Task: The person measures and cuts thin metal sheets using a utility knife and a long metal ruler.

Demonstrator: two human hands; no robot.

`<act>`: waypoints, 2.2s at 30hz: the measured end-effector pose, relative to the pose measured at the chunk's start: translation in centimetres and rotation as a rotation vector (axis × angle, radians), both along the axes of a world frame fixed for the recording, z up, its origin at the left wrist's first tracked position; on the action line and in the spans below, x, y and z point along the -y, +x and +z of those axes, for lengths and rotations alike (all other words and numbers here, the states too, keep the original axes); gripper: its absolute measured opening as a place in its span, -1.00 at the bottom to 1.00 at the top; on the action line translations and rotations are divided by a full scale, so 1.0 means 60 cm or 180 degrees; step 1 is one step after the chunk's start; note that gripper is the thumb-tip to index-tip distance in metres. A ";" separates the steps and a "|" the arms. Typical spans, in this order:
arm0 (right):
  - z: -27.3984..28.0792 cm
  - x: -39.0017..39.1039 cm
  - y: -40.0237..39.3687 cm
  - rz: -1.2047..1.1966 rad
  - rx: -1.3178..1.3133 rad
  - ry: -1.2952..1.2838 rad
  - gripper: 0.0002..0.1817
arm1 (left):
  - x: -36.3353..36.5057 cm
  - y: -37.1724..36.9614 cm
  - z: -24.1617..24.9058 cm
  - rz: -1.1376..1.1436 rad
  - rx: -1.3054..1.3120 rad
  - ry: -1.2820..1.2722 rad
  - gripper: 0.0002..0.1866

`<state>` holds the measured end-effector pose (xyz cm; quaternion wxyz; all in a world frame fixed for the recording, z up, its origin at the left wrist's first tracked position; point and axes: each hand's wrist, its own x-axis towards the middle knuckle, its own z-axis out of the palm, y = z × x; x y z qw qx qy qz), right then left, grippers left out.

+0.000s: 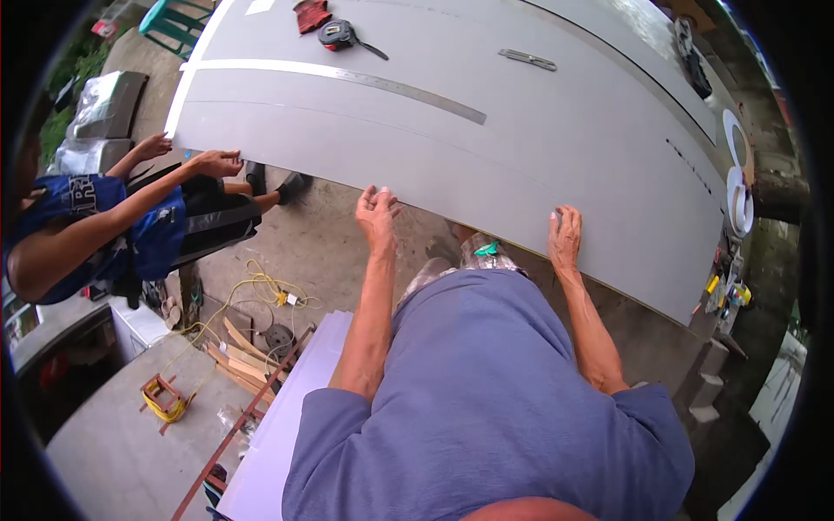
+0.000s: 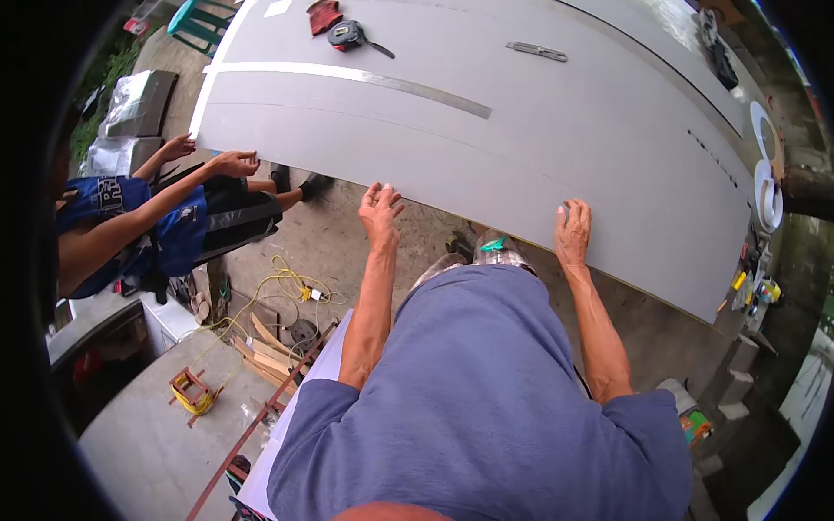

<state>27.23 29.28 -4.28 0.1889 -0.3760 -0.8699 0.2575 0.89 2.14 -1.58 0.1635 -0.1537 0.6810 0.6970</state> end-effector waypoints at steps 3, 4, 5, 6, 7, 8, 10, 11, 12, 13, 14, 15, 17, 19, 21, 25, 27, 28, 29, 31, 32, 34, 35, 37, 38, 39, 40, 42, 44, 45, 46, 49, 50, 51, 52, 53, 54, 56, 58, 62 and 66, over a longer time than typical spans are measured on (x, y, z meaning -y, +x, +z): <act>0.047 0.056 0.194 -0.0486 0.0270 -0.0303 -0.78 | -0.007 0.078 -0.024 -0.0059 0.0116 0.0197 -0.50; 0.045 0.065 0.233 -0.0691 0.0254 -0.0436 -0.78 | -0.013 0.082 -0.031 0.0020 0.0157 0.0169 -0.52; 0.053 0.083 0.266 -0.1007 0.0318 -0.0595 -0.78 | -0.012 0.089 -0.031 -0.0010 0.0244 0.0142 -0.52; 0.060 0.090 0.297 -0.1292 0.0340 -0.0744 -0.78 | -0.016 0.097 -0.031 -0.0012 0.0301 0.0125 -0.53; 0.050 0.093 0.346 -0.1567 0.0349 -0.0719 -0.78 | -0.010 0.112 -0.040 -0.0069 0.0391 0.0154 -0.53; 0.017 0.095 0.396 -0.1811 0.0329 -0.0719 -0.77 | -0.006 0.122 -0.038 -0.0100 0.0447 0.0161 -0.52; 0.046 0.093 0.434 -0.2622 -0.0291 -0.1982 -0.77 | -0.006 0.144 -0.043 -0.0304 0.0544 0.0234 -0.52; 0.042 0.085 0.460 -0.3003 -0.0597 -0.2308 -0.77 | -0.004 0.158 -0.039 -0.0481 0.0603 0.0308 -0.51; 0.029 0.065 0.495 -0.3360 -0.0914 -0.2624 -0.76 | -0.008 0.172 -0.032 -0.0642 0.0658 0.0393 -0.51; 0.013 0.045 0.526 -0.3478 -0.1310 -0.2912 -0.77 | -0.016 0.184 -0.027 -0.0781 0.0682 0.0422 -0.48; 0.009 0.026 0.552 -0.3548 -0.1543 -0.2942 -0.77 | -0.020 0.197 -0.023 -0.0835 0.0697 0.0432 -0.48; 0.007 0.003 0.573 -0.3615 -0.1503 -0.2778 -0.78 | -0.028 0.207 -0.021 -0.0882 0.0704 0.0452 -0.47; 0.010 -0.054 0.619 -0.3690 -0.1320 -0.2379 -0.78 | -0.044 0.228 -0.014 -0.0903 0.0675 0.0453 -0.47; 0.018 -0.127 0.682 -0.3693 -0.1084 -0.1934 -0.78 | -0.063 0.250 -0.006 -0.0886 0.0605 0.0420 -0.46; -0.009 -0.220 0.773 -0.3574 -0.0523 -0.1328 -0.76 | -0.079 0.268 -0.018 -0.0888 0.0561 0.0329 -0.46; 0.001 -0.347 0.888 -0.3483 0.0535 -0.0537 -0.66 | -0.123 0.305 -0.027 -0.0815 0.0482 0.0144 -0.40; -0.003 -0.405 0.943 -0.3619 0.0794 -0.0561 -0.62 | -0.141 0.330 -0.029 -0.0707 0.0320 -0.0002 -0.31; -0.011 -0.436 0.970 -0.3636 0.0846 -0.0544 -0.61 | -0.152 0.338 -0.031 -0.0661 0.0324 0.0011 -0.29; -0.023 -0.466 0.996 -0.3650 0.0905 -0.0532 -0.60 | -0.162 0.346 -0.033 -0.0613 0.0332 0.0017 -0.27; -0.052 -0.527 1.056 -0.3636 0.1053 -0.0505 -0.58 | -0.180 0.368 -0.042 -0.0552 0.0378 0.0029 -0.25; -0.071 -0.563 1.080 -0.3601 0.1132 -0.0498 -0.56 | -0.196 0.379 -0.049 -0.0534 0.0395 -0.0037 -0.26; -0.084 -0.586 1.107 -0.3586 0.1412 -0.0478 -0.55 | -0.219 0.413 -0.043 -0.0500 0.0456 -0.0225 -0.27; -0.060 -0.587 1.090 -0.3606 0.1601 -0.0463 -0.55 | -0.233 0.432 -0.039 -0.0524 0.0461 -0.0310 -0.28; -0.043 -0.621 1.072 -0.3609 0.1765 -0.0325 -0.56 | -0.270 0.456 -0.040 -0.0528 0.0543 -0.0476 -0.28; -0.044 -0.631 1.072 -0.3592 0.1802 -0.0259 -0.57 | -0.279 0.466 -0.038 -0.0523 0.0590 -0.0564 -0.27; -0.051 -0.636 1.078 -0.3572 0.1845 -0.0200 -0.59 | -0.290 0.477 -0.041 -0.0500 0.0623 -0.0668 -0.29; -0.078 -0.650 1.103 -0.3346 0.1765 -0.0145 -0.61 | -0.305 0.485 -0.045 -0.0479 0.0649 -0.0763 -0.30; -0.121 -0.684 1.145 -0.2915 0.1577 -0.0023 -0.66 | -0.327 0.495 -0.045 -0.0492 0.0671 -0.0913 -0.36; -0.123 -0.719 1.154 -0.2559 0.1403 0.0151 -0.70 | -0.344 0.508 -0.041 -0.0545 0.0666 -0.1008 -0.43; -0.121 -0.725 1.156 -0.2378 0.1321 0.0221 -0.72 | -0.348 0.512 -0.042 -0.0553 0.0633 -0.1016 -0.47; -0.103 -0.726 1.148 -0.2582 0.1226 0.0352 -0.72 | -0.353 0.516 -0.047 -0.0564 0.0610 -0.1021 -0.51; -0.041 -0.739 1.103 -0.3390 0.1094 0.0151 -0.65 | -0.355 0.520 -0.075 -0.0503 0.0553 -0.1003 -0.58; -0.036 -0.735 1.097 -0.3418 0.1240 -0.0145 -0.62 | -0.353 0.516 -0.086 -0.0469 0.0530 -0.1000 -0.60; -0.045 -0.734 1.104 -0.3432 0.1390 -0.0449 -0.58 | -0.355 0.516 -0.092 -0.0373 0.0521 -0.0876 -0.62; -0.054 -0.732 1.101 -0.3420 0.1528 -0.0758 -0.55 | -0.361 0.515 -0.089 -0.0371 0.0498 -0.0846 -0.62; -0.064 -0.723 1.099 -0.3337 0.1551 -0.0721 -0.53 | -0.370 0.518 -0.090 -0.0356 0.0474 -0.0812 -0.63; -0.069 -0.704 1.094 -0.3224 0.1578 -0.0690 -0.51 | -0.375 0.521 -0.091 -0.0312 0.0450 -0.0790 -0.63; -0.134 -0.717 1.126 -0.2867 0.1437 0.0243 -0.54 | -0.383 0.509 -0.102 -0.0465 0.0539 -0.0683 -0.63; -0.144 -0.743 1.130 -0.2803 0.1603 0.0320 -0.41 | -0.393 0.496 -0.114 -0.0411 0.0461 -0.0601 -0.64; -0.246 -0.871 1.252 -0.2452 0.1189 -0.0516 -0.25 | -0.385 0.469 -0.188 -0.0386 -0.0048 -0.1171 -0.68; -0.213 -0.859 1.208 -0.2296 0.1619 -0.1267 -0.26 | -0.409 0.499 -0.127 -0.0100 0.0358 -0.0687 -0.68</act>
